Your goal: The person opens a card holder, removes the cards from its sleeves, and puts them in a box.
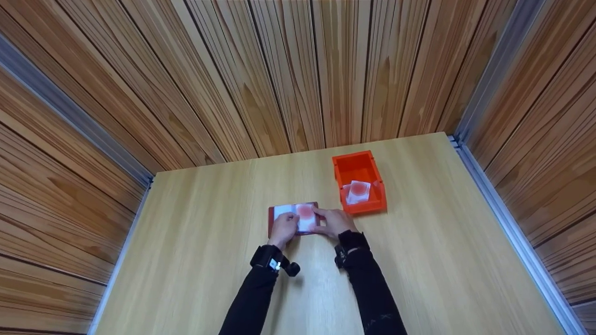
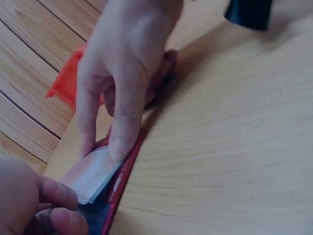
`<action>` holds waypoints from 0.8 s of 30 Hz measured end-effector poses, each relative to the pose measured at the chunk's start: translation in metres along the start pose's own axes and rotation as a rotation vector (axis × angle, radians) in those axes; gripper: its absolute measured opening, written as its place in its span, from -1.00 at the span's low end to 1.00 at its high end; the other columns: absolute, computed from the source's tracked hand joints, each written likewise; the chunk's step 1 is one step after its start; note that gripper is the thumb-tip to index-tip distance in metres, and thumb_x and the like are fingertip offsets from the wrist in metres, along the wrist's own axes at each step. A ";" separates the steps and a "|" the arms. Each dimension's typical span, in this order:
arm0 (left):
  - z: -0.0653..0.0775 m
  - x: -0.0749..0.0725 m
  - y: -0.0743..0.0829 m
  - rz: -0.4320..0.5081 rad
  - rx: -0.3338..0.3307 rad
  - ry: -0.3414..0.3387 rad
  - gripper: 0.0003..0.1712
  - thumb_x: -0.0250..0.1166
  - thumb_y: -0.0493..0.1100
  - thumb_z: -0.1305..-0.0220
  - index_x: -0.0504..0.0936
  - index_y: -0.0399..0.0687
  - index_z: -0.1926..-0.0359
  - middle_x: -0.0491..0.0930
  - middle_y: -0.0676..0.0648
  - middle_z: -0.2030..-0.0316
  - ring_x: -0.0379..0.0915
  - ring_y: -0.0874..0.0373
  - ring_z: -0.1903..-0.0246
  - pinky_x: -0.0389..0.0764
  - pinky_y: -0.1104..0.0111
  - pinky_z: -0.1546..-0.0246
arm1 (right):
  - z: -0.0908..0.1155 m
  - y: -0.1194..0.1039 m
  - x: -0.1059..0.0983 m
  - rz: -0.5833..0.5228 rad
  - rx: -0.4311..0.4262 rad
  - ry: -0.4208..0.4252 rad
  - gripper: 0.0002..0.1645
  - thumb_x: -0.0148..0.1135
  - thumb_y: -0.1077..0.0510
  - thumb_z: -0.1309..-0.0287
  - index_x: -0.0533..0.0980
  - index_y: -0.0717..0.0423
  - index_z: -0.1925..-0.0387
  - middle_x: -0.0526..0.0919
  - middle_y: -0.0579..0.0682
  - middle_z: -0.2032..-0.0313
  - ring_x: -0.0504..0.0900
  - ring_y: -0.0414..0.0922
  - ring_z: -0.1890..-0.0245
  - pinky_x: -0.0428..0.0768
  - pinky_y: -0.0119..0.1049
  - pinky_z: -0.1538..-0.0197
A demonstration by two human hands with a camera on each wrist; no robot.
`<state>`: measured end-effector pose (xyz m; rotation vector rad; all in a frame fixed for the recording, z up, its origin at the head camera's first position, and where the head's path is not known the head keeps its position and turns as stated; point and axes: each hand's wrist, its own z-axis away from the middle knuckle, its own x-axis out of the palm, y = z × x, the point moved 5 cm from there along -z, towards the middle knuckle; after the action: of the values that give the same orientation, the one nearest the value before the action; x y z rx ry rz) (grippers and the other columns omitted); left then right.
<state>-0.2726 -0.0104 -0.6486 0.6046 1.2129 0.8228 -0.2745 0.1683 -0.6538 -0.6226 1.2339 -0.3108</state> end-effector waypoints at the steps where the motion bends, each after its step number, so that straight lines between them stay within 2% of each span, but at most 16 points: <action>1: 0.000 -0.001 -0.001 -0.003 0.003 0.016 -0.69 0.14 -0.08 -0.52 0.70 -0.06 0.34 0.59 0.01 0.53 0.43 0.18 0.64 0.36 0.40 0.58 | 0.000 -0.001 0.001 0.003 -0.008 -0.004 -0.08 0.47 -0.17 -0.19 0.32 -0.11 -0.52 0.57 0.15 -0.34 0.57 0.14 -0.31 0.48 0.17 -0.37; 6: 0.000 -0.008 -0.008 0.050 -0.003 0.043 -0.73 0.14 -0.12 -0.55 0.67 -0.11 0.28 0.51 0.02 0.51 0.39 0.17 0.59 0.35 0.41 0.57 | -0.002 -0.003 0.003 0.037 -0.024 -0.006 -0.08 0.49 -0.15 -0.18 0.33 -0.14 -0.51 0.55 0.16 -0.36 0.57 0.17 -0.30 0.48 0.18 -0.37; 11: 0.001 -0.020 -0.010 0.011 0.043 0.066 -0.75 0.13 -0.16 -0.55 0.64 -0.15 0.27 0.50 0.02 0.45 0.39 0.19 0.43 0.38 0.43 0.38 | -0.001 -0.003 0.003 0.045 -0.033 -0.005 -0.08 0.50 -0.12 -0.18 0.33 -0.14 -0.50 0.55 0.17 -0.35 0.58 0.17 -0.29 0.48 0.18 -0.36; 17: 0.006 -0.048 -0.018 -0.038 0.091 0.091 -0.77 0.15 -0.17 -0.54 0.66 -0.19 0.21 0.70 -0.14 0.26 0.62 0.01 0.24 0.59 0.24 0.17 | 0.001 -0.003 0.003 0.046 -0.031 -0.007 -0.04 0.51 -0.16 -0.16 0.30 -0.14 -0.52 0.61 0.17 -0.30 0.62 0.17 -0.14 0.55 0.14 -0.28; 21: 0.005 -0.068 -0.027 -0.017 0.085 0.107 -0.77 0.13 -0.17 -0.53 0.65 -0.19 0.22 0.74 -0.21 0.12 0.66 -0.10 0.05 0.61 0.11 -0.03 | 0.002 -0.002 0.001 0.028 -0.016 -0.007 -0.01 0.52 -0.14 -0.15 0.28 -0.14 -0.53 0.58 0.15 -0.34 0.60 0.17 -0.24 0.51 0.15 -0.34; 22: 0.005 -0.071 -0.030 -0.002 0.068 0.100 -0.76 0.12 -0.16 -0.54 0.64 -0.18 0.23 0.73 -0.21 0.12 0.65 -0.09 0.05 0.60 0.10 -0.04 | 0.002 -0.002 0.001 0.032 -0.017 -0.004 -0.02 0.52 -0.13 -0.15 0.28 -0.13 -0.53 0.55 0.15 -0.36 0.57 0.16 -0.30 0.49 0.17 -0.36; 24: 0.005 -0.076 -0.034 0.010 0.053 0.098 -0.76 0.12 -0.15 -0.54 0.63 -0.16 0.24 0.72 -0.17 0.14 0.63 -0.05 0.07 0.59 0.12 -0.02 | 0.002 -0.002 0.001 0.031 -0.004 -0.008 -0.01 0.52 -0.12 -0.15 0.26 -0.16 -0.54 0.54 0.14 -0.37 0.57 0.13 -0.28 0.50 0.14 -0.36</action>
<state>-0.2706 -0.0918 -0.6307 0.6197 1.3253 0.8386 -0.2721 0.1673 -0.6531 -0.6071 1.2361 -0.2794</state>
